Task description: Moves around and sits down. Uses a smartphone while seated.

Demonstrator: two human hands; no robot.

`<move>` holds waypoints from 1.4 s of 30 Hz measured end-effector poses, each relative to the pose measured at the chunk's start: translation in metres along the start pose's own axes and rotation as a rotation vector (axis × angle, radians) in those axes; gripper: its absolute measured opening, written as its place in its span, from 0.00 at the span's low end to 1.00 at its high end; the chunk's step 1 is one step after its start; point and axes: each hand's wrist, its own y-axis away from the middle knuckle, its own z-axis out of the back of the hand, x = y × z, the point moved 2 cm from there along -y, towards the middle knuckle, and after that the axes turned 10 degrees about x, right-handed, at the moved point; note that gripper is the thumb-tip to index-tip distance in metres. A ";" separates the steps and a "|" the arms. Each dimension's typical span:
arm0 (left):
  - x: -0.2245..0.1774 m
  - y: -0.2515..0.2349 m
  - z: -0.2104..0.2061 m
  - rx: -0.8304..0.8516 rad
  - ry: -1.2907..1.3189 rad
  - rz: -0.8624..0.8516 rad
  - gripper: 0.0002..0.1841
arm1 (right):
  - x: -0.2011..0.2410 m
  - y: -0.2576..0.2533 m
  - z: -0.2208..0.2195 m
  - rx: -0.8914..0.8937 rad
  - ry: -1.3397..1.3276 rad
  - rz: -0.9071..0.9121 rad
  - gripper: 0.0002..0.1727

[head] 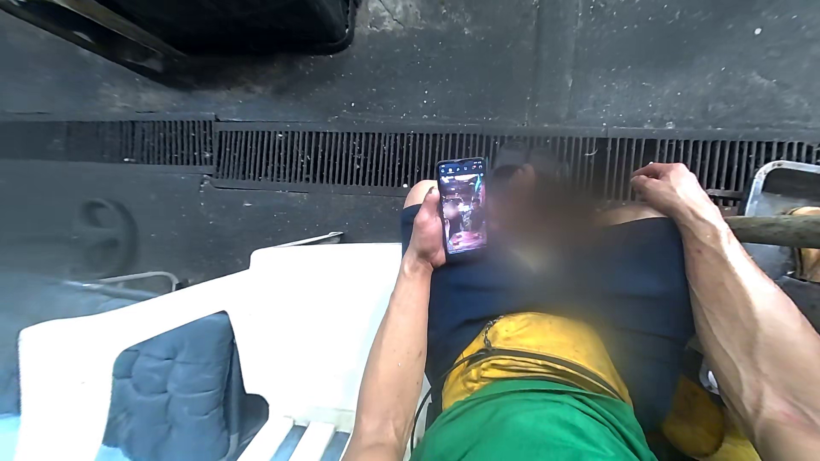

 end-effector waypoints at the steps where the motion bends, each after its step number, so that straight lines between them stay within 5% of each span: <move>1: 0.000 0.000 0.000 -0.014 -0.003 0.004 0.37 | 0.000 0.000 0.000 -0.003 -0.001 -0.002 0.18; 38: -0.001 0.003 -0.004 -0.039 0.007 -0.028 0.30 | -0.003 -0.004 -0.001 0.024 -0.001 -0.014 0.19; 42: 0.000 0.001 -0.003 -0.016 -0.001 0.000 0.36 | -0.003 -0.003 0.000 0.021 -0.002 -0.009 0.19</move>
